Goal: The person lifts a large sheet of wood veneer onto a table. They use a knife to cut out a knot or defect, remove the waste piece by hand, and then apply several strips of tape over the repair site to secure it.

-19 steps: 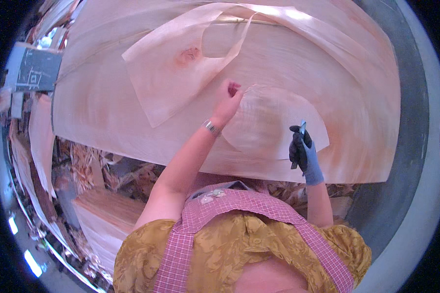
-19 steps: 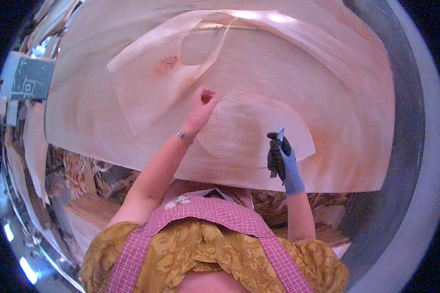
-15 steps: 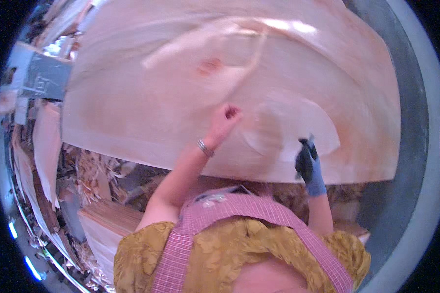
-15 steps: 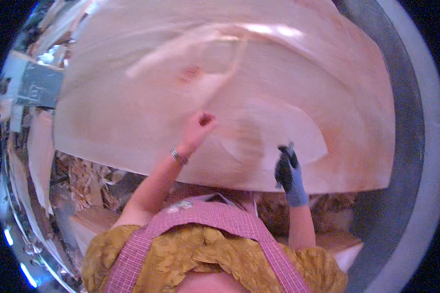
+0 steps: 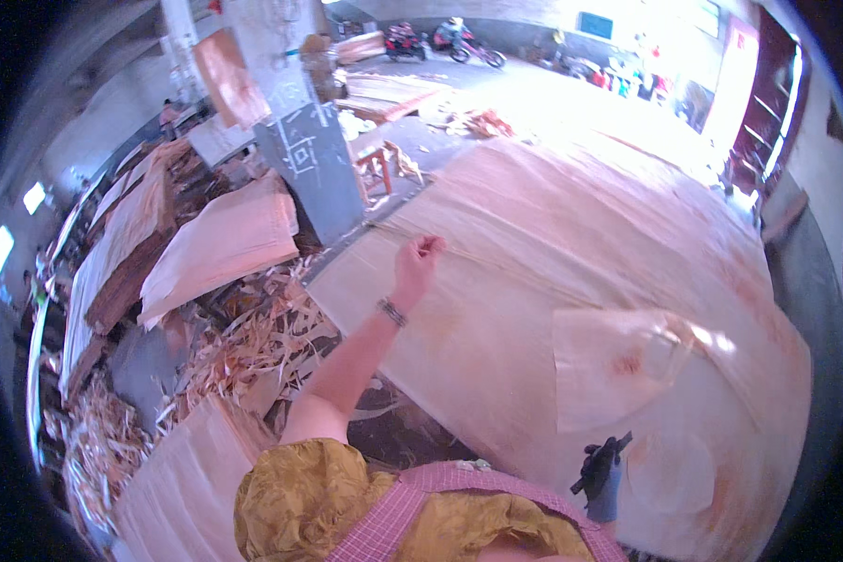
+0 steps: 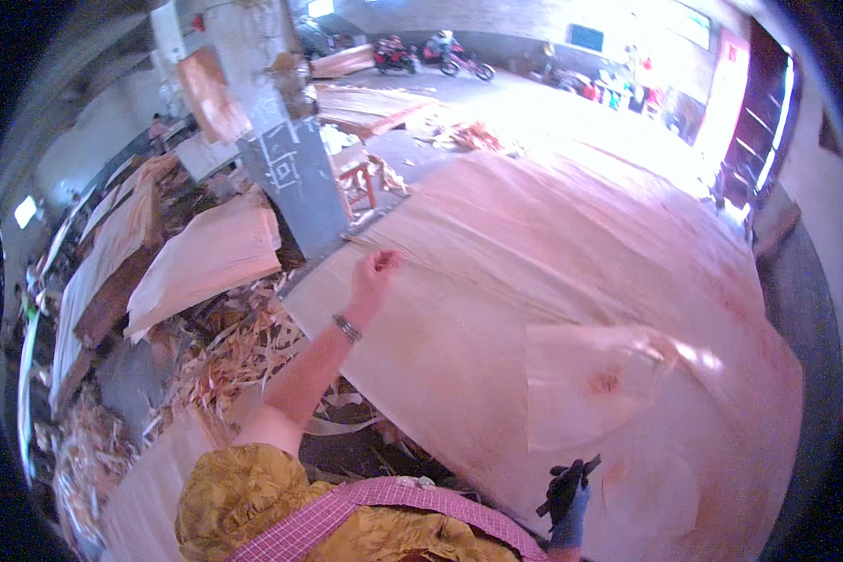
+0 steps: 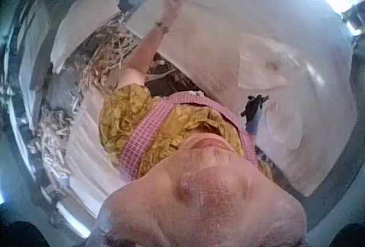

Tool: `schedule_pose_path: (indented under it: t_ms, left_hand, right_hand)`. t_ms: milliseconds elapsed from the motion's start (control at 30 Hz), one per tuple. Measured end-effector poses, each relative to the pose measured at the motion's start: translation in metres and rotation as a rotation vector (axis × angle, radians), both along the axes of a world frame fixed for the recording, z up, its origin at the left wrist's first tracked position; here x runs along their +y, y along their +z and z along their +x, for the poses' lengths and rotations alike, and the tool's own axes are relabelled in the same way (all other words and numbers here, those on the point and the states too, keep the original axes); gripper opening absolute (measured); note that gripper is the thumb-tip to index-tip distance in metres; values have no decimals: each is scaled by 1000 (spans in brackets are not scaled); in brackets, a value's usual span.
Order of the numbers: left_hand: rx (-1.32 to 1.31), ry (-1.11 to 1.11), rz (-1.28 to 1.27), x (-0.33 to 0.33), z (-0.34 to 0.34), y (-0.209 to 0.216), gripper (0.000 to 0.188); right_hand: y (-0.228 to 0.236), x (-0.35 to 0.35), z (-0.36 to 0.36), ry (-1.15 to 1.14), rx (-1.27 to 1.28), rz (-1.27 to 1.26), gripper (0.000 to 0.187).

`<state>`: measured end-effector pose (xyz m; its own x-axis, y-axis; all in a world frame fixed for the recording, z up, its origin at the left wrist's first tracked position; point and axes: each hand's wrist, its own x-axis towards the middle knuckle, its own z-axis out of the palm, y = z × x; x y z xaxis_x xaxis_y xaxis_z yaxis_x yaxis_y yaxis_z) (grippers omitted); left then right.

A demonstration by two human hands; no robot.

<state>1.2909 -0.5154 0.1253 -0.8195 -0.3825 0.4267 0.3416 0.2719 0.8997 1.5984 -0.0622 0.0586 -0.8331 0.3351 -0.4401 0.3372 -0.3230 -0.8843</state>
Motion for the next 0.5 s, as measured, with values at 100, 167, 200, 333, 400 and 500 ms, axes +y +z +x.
schedule_pose_path:
  t_ms: [100, 167, 200, 333, 400, 500]
  left_hand:
    - [7, -15, 24, -90, -38, -4, 26]
    - [-70, -32, 57, -135, -58, 9, 26]
    - [-104, -35, 33, -161, -68, 14, 27]
    - [-116, -37, -101, -231, -121, 35, 31]
    - [-47, 23, -168, -268, -158, 52, 36]
    - [-23, 154, -192, -321, -215, 76, 44]
  right_hand:
    - [-21, -26, -37, 91, -58, 26, 51]
    - [-39, -38, -60, 179, -93, -18, 51]
    - [-43, -50, -72, 217, -77, -20, 51]
    - [-39, -100, -118, 278, -75, 46, 50]
    - [-38, -134, -141, 284, -68, 75, 49]
    - [-42, -185, -167, 350, -56, 76, 48]
